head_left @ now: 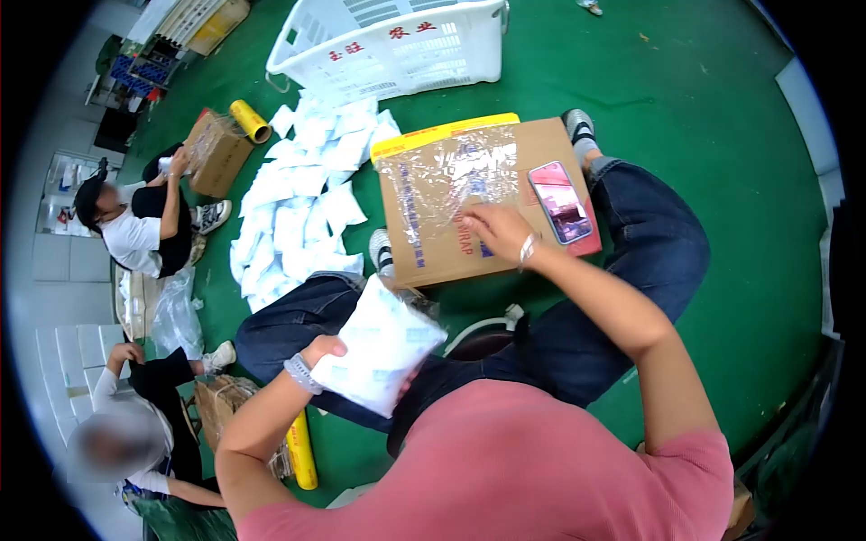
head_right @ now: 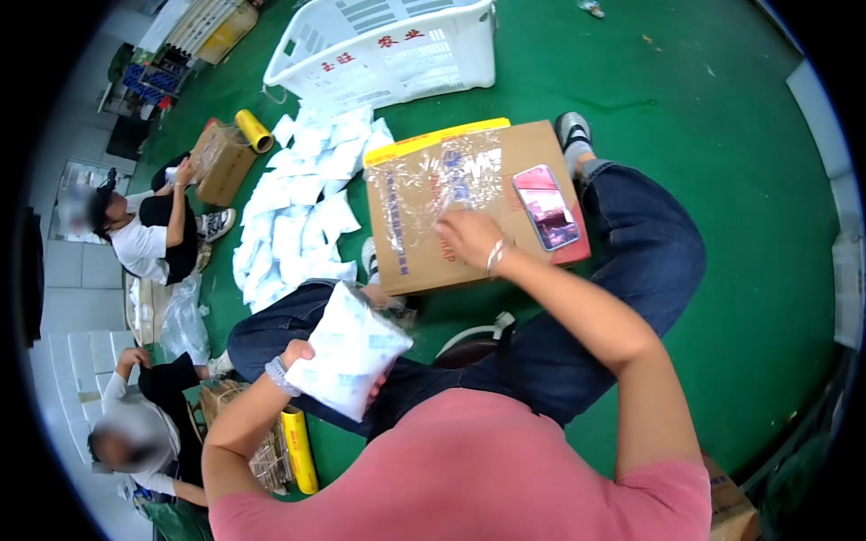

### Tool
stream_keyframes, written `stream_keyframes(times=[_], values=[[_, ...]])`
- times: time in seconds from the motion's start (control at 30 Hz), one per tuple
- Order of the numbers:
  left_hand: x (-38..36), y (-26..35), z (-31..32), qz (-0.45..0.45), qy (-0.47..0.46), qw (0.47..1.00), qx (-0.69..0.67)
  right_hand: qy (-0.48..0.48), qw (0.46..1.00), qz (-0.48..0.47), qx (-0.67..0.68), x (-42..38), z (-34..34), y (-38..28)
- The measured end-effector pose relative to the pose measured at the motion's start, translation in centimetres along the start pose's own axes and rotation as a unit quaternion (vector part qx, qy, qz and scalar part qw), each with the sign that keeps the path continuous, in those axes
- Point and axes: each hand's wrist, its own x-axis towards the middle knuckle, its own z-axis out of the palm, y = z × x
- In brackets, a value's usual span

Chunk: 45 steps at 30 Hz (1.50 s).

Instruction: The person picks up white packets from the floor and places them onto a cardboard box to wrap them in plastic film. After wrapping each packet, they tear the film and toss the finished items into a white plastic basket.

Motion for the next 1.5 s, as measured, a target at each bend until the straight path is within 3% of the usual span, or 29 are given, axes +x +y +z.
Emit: stream_keyframes(times=[0.03,0.13,0.17,0.23,0.3,0.33,0.37,0.43,0.5,0.57,0.63,0.67,0.7,0.73,0.77,0.8,0.9,0.97,1.0,1.03,1.1,1.13,1.23,1.3,1.33,1.4,1.43,1.47,1.5], values=[[0.6,0.2,0.5,0.014,-0.007,0.999,-0.032,0.015,0.997,0.042,0.07,-1.2,0.6,-3.0],[2.2,0.2,1.3,0.05,-0.042,0.989,-0.131,-0.125,0.984,-0.053,0.12,-3.6,2.0,-9.9],[2.8,-0.1,0.2,0.05,0.0,0.995,-0.089,-0.035,0.979,-0.163,0.117,-3.7,5.5,-8.9],[3.6,0.6,-0.4,0.046,0.085,0.995,-0.002,-0.243,0.879,0.094,0.4,-3.7,2.3,-10.2],[3.6,2.7,0.5,0.035,0.218,0.968,0.123,-0.223,0.825,0.131,0.502,-4.2,2.8,-8.7],[3.7,3.8,-0.3,0.055,0.209,0.951,0.223,-0.198,0.785,0.184,0.558,-4.5,2.5,-8.4],[3.5,5.6,1.3,0.106,0.274,0.799,0.524,-0.169,0.738,0.237,0.609,-4.9,2.1,-8.0],[2.0,6.3,6.0,0.013,0.582,0.553,0.596,-0.136,0.746,0.262,0.597,-4.8,1.1,-7.8],[2.8,3.7,6.2,0.23,0.604,0.54,0.538,-0.023,0.76,0.251,0.599,-4.6,0.5,-7.8],[6.8,1.6,5.4,0.345,0.557,0.538,0.531,-0.034,0.758,0.254,0.6,-3.9,0.3,-8.0],[10.9,1.2,5.8,0.557,0.427,0.698,0.143,0.0,0.735,0.241,0.634,-3.0,0.7,-8.8],[11.1,1.4,5.3,0.56,0.428,0.696,0.141,-0.01,0.713,0.222,0.665,-2.7,0.1,-9.2],[11.2,1.7,4.8,0.545,0.309,0.779,0.027,-0.015,0.715,0.222,0.663,-2.3,0.5,-8.2],[11.4,1.9,4.5,0.515,0.179,0.834,-0.09,-0.018,0.66,0.198,0.725,-1.9,1.3,-6.6],[11.9,2.1,4.6,0.51,0.156,0.835,-0.135,-0.023,0.6,0.173,0.781,-1.4,1.6,-5.6],[12.6,2.4,4.2,0.528,0.154,0.82,-0.157,-0.062,0.48,0.091,0.87,-1.2,1.4,-5.7],[14.3,3.7,5.6,0.652,0.291,0.699,-0.052,0.037,0.443,0.02,0.896,-0.6,2.4,-8.9],[17.2,3.8,3.5,0.729,0.432,0.526,0.079,0.121,0.493,0.09,0.857,-0.5,4.8,-9.1],[17.4,4.2,4.5,0.753,0.426,0.494,0.09,0.15,0.56,0.123,0.805,-0.8,5.9,-9.3],[17.7,4.3,4.2,0.753,0.399,0.519,0.061,0.178,0.624,0.152,0.746,-0.6,6.6,-9.4],[18.4,4.7,3.2,0.738,0.389,0.541,0.105,0.154,0.629,0.193,0.737,0.0,6.4,-8.0],[18.3,5.1,2.1,0.705,0.444,0.511,0.214,0.136,0.63,0.236,0.727,0.4,6.0,-7.1],[14.7,7.5,1.8,0.479,0.57,0.328,0.582,0.131,0.608,0.247,0.744,2.7,3.7,-4.4],[14.2,9.4,-3.4,0.539,0.495,0.406,0.547,0.167,0.73,0.28,0.6,5.2,0.2,-3.5],[13.9,10.6,-7.7,0.559,0.54,0.413,0.475,0.178,0.767,0.278,0.55,7.2,-1.9,-3.2],[6.8,16.6,-9.1,0.364,0.703,0.562,0.239,0.179,0.84,0.242,0.452,11.5,-6.5,-2.4],[5.6,17.0,-16.3,0.443,0.77,0.397,0.23,0.172,0.876,0.202,0.403,14.2,-9.0,-2.3],[3.8,17.7,-25.0,0.403,0.866,0.251,0.155,0.183,0.871,0.188,0.414,17.4,-11.1,-3.6],[1.4,17.3,-26.7,0.259,0.921,0.27,0.105,0.199,0.866,0.169,0.426,20.7,-13.2,-5.0]])
